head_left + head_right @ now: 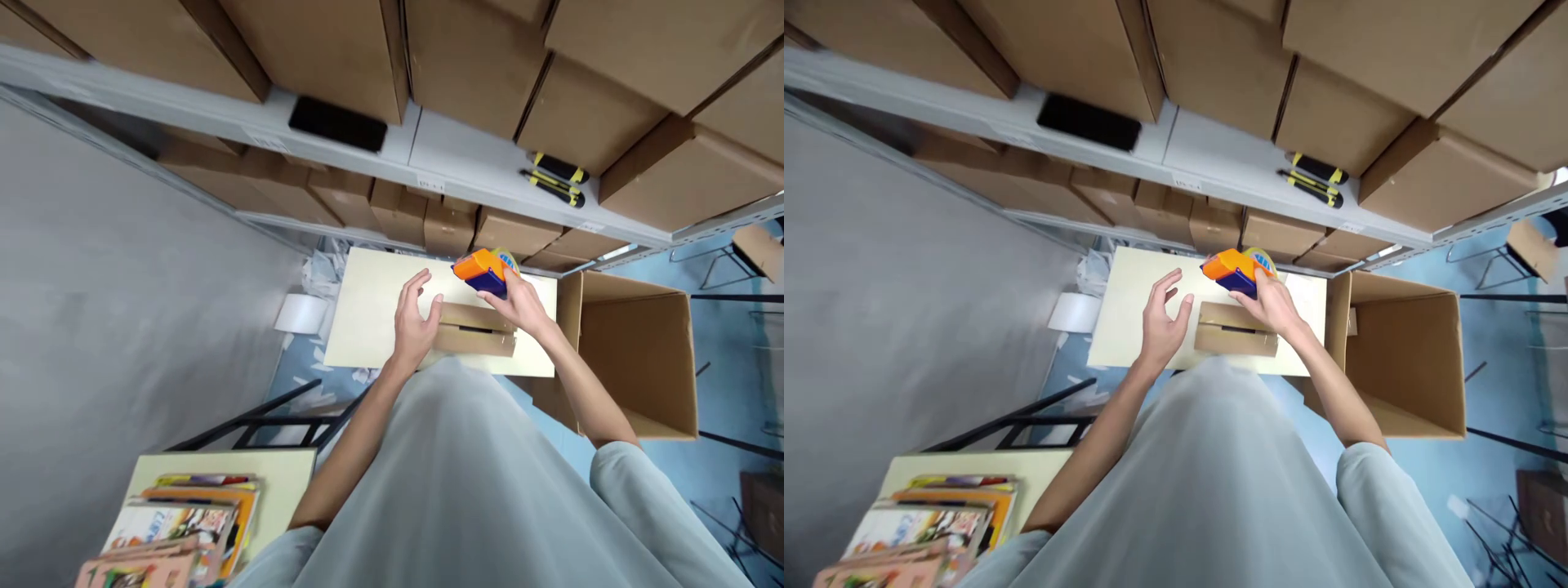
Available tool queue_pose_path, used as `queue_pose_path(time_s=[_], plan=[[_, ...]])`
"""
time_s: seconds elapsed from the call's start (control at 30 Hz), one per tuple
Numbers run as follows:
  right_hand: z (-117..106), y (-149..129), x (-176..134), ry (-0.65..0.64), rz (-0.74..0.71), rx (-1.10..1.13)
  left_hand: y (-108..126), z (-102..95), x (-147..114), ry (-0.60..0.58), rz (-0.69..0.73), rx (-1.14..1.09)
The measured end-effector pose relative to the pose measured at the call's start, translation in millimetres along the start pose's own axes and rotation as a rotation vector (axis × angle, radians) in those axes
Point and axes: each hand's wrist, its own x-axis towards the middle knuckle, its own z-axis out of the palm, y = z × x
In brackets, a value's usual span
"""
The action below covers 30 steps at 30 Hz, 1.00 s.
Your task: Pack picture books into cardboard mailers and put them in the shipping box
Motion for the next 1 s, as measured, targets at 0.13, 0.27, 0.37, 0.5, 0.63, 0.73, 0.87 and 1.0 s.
queue_pose_path(time_s=[0.13,0.27,0.37,0.5,0.63,0.73,0.87,1.0], plan=[[31,3,-73,-0.079,0.155,0.235,8,1.1,-44,-0.131,-0.12,-0.07],[44,-2,-110,-0.091,0.215,0.289,18,-3.8,-53,-0.239,-0.122,-0.081],[46,-4,-121,-0.088,0.213,0.27,25,-7.9,-48,-0.287,-0.112,-0.102],[44,-5,-124,-0.074,0.175,0.204,35,-11.4,-40,-0.322,-0.093,-0.139],[39,-7,-125,-0.122,0.151,0.152,43,-17.0,-34,-0.336,-0.093,-0.122],[37,-7,-125,-0.156,0.147,0.137,45,-20.6,-32,-0.354,-0.073,-0.098],[38,-6,-125,-0.168,0.135,0.133,46,-20.8,-32,-0.351,-0.049,-0.07],[39,-5,-125,-0.194,0.131,0.126,48,-21.9,-31,-0.379,-0.068,-0.078]])
